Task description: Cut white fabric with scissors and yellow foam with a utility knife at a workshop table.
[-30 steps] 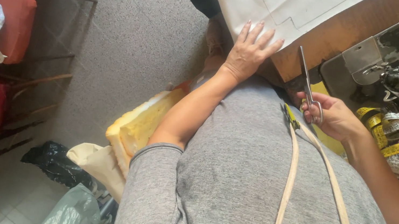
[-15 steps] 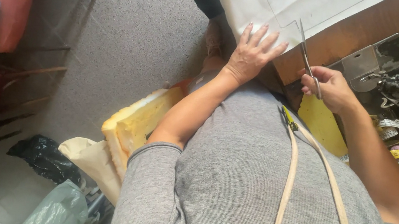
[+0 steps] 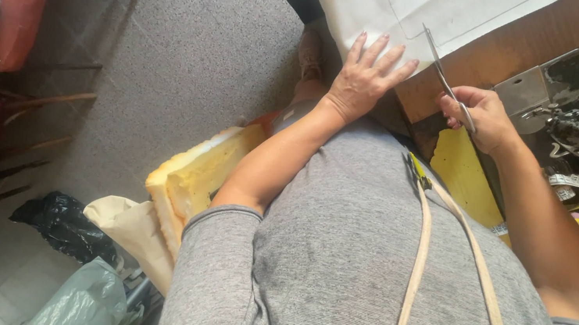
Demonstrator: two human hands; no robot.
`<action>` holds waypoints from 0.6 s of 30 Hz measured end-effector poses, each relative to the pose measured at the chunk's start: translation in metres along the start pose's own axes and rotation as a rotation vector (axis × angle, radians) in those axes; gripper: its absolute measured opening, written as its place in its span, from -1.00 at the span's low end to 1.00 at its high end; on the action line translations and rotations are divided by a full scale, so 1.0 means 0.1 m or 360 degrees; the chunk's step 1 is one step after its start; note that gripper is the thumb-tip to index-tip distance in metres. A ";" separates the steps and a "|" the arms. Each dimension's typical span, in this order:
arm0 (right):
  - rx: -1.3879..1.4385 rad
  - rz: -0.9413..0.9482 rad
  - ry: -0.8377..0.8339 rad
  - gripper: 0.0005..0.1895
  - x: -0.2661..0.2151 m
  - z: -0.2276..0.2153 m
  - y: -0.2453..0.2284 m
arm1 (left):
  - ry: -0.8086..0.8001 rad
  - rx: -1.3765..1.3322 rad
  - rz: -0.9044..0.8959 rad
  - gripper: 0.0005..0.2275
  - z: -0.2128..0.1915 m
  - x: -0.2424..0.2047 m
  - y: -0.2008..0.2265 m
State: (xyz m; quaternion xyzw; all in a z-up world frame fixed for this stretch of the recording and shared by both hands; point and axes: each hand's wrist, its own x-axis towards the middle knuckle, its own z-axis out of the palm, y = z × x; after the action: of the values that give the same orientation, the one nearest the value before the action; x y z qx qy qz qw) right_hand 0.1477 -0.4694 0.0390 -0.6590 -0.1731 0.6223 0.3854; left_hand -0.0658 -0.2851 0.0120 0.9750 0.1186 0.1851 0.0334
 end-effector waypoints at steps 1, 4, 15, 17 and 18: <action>-0.0042 0.0029 0.0042 -0.62 -0.01 0.02 -0.02 | -0.0022 -0.0005 -0.0002 -0.49 0.00 0.00 0.00; -0.0121 0.0078 0.0113 -0.68 0.00 0.02 -0.02 | -0.0064 0.0001 -0.0004 -0.48 0.03 -0.02 0.00; -0.0235 0.0139 0.0209 -0.70 0.03 -0.01 0.07 | -0.0045 -0.0013 -0.0015 -0.49 0.09 -0.04 0.01; -0.0207 0.0138 0.0205 -0.69 0.02 0.01 0.07 | -0.0062 -0.0001 -0.0012 -0.51 0.09 -0.05 0.01; -0.0206 0.0139 0.0204 -0.69 0.02 0.02 0.05 | -0.0064 -0.0001 -0.0012 -0.51 0.10 -0.05 0.01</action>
State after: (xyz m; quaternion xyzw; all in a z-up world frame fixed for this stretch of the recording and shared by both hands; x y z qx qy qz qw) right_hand 0.1452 -0.4711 0.0338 -0.7279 -0.1589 0.5825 0.3249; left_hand -0.0670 -0.2873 0.0012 0.9780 0.1216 0.1655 0.0369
